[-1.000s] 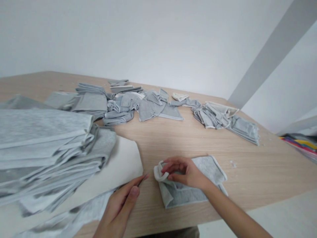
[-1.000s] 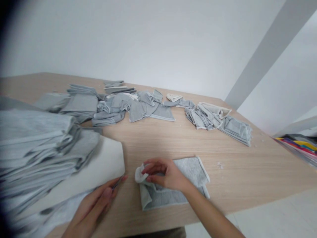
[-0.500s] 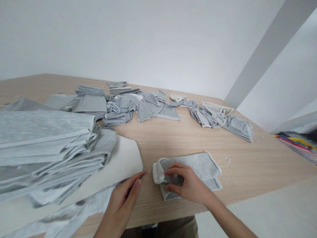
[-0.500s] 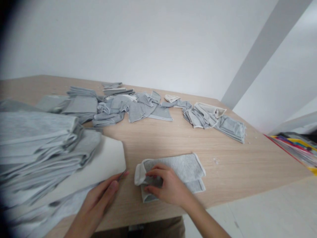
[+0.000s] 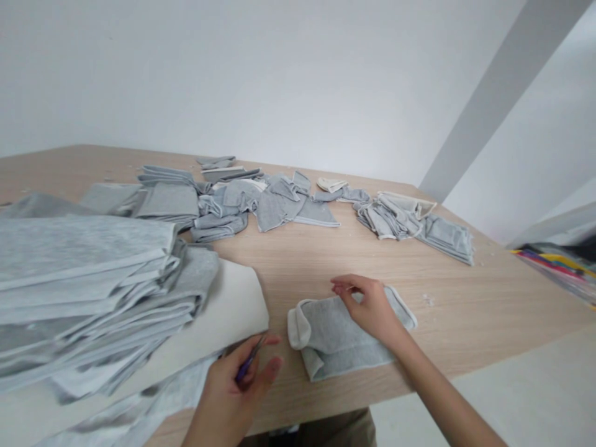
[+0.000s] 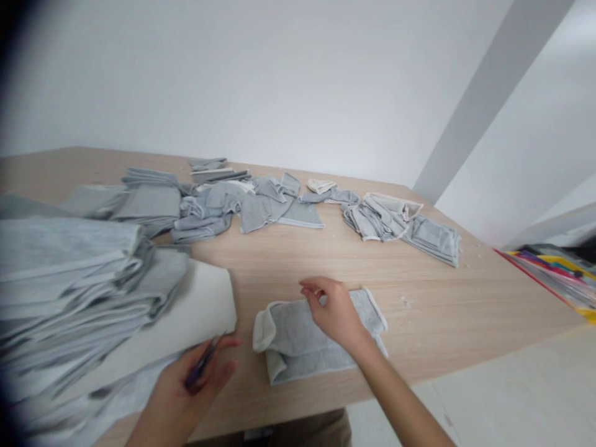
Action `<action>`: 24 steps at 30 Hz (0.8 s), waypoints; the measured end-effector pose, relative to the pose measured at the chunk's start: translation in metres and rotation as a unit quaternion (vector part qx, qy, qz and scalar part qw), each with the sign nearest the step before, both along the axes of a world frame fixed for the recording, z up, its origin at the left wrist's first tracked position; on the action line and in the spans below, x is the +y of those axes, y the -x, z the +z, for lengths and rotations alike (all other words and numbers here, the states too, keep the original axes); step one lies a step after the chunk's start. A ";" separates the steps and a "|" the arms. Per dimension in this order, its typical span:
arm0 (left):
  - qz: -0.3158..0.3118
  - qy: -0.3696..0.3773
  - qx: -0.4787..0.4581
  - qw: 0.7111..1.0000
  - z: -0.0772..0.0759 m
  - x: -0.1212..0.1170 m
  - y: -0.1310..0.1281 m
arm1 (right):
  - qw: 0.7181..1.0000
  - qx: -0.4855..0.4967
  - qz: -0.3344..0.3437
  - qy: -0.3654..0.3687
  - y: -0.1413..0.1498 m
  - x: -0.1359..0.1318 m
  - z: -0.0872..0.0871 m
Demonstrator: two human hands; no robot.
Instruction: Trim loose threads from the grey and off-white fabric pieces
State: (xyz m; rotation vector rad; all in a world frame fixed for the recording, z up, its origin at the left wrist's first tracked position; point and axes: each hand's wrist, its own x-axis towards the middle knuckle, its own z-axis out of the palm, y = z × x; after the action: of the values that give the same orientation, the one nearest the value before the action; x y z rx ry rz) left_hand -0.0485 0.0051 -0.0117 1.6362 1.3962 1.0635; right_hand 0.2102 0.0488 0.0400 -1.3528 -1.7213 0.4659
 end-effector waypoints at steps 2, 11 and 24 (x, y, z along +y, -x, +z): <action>-0.004 0.000 0.031 0.999 -0.007 0.001 -0.001 | 0.998 -0.050 0.033 0.007 -0.002 0.009 0.004; 0.002 0.003 0.089 0.996 -0.016 0.005 -0.001 | 0.946 -0.116 0.304 0.016 0.012 0.020 -0.011; 0.075 -0.032 0.097 0.992 -0.013 0.004 -0.004 | 0.975 -0.083 0.197 -0.058 -0.008 0.034 -0.008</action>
State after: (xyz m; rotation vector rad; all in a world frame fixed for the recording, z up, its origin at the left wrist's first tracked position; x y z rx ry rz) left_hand -0.0445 0.0087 -0.0249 1.7400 1.6498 1.0653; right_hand 0.2180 0.0828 0.0320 -0.9898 -2.1330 0.4731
